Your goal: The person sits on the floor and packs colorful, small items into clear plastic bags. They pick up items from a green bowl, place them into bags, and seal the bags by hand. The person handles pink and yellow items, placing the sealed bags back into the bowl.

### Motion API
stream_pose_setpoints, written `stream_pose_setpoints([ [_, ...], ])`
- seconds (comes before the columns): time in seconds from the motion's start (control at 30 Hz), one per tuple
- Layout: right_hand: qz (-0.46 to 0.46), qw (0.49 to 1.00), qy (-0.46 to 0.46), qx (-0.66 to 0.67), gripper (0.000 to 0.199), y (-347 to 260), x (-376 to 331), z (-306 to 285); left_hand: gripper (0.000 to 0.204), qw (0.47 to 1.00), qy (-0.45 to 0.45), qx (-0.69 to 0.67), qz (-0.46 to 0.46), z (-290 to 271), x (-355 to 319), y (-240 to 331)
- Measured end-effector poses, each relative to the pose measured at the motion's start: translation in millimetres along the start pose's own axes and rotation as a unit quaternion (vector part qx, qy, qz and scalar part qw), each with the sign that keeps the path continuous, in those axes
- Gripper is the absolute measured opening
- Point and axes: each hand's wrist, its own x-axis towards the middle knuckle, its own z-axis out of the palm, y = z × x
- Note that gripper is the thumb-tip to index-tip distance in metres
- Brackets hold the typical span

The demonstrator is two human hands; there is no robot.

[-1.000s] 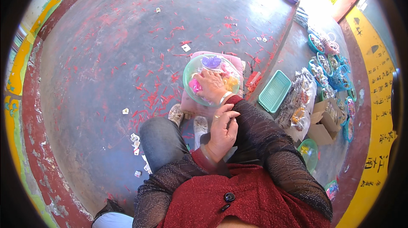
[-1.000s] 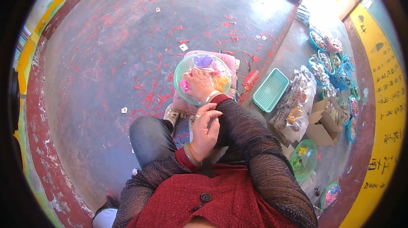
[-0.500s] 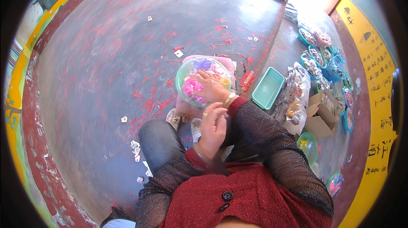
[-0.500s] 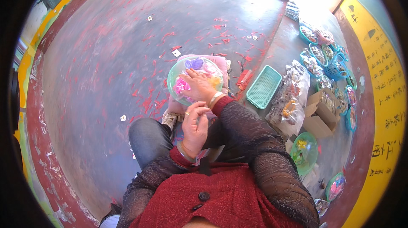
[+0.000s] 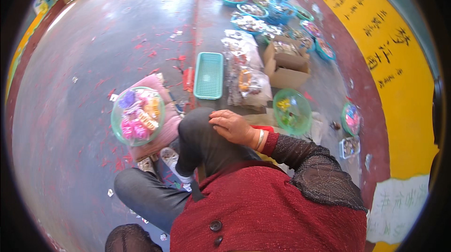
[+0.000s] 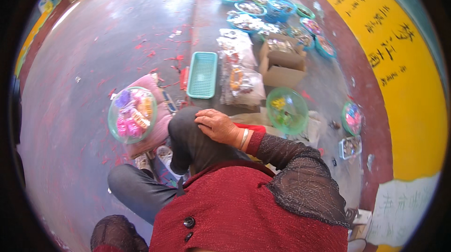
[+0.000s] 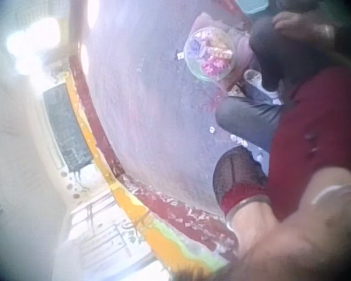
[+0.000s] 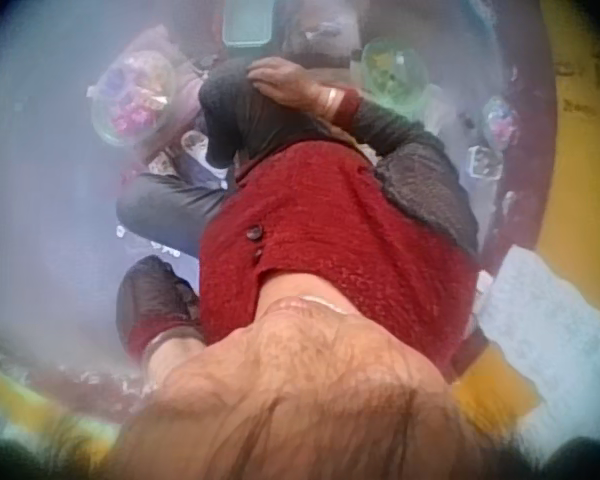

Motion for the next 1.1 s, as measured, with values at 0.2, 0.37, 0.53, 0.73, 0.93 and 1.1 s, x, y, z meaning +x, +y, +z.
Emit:
stream_pose_setpoints([
  [0.2,0.049,0.998,0.030,0.001,0.020,-2.1,-53.2,-11.1,0.037,0.997,0.010,-0.067,0.023,37.5,10.1,16.7],
  [0.37,0.103,0.994,0.035,-0.006,0.020,10.3,-81.5,-32.6,0.038,0.995,0.007,-0.090,0.031,48.7,14.9,23.2],
  [0.53,0.211,0.959,0.161,-0.094,0.020,65.4,-131.2,-60.5,0.040,0.994,0.005,-0.101,0.040,54.2,19.4,27.3],
  [0.73,0.562,0.673,0.433,0.208,0.027,175.4,-215.1,-99.5,0.042,0.993,-0.004,-0.108,0.046,59.0,23.7,31.1],
  [0.93,0.629,0.433,0.539,0.357,0.029,276.5,-275.8,-107.9,0.043,0.992,-0.015,-0.111,0.050,65.3,25.7,34.3],
  [1.1,0.616,0.422,0.574,0.336,0.035,294.0,-270.4,-88.9,0.045,0.992,-0.034,-0.111,0.057,71.8,30.2,40.0],
])
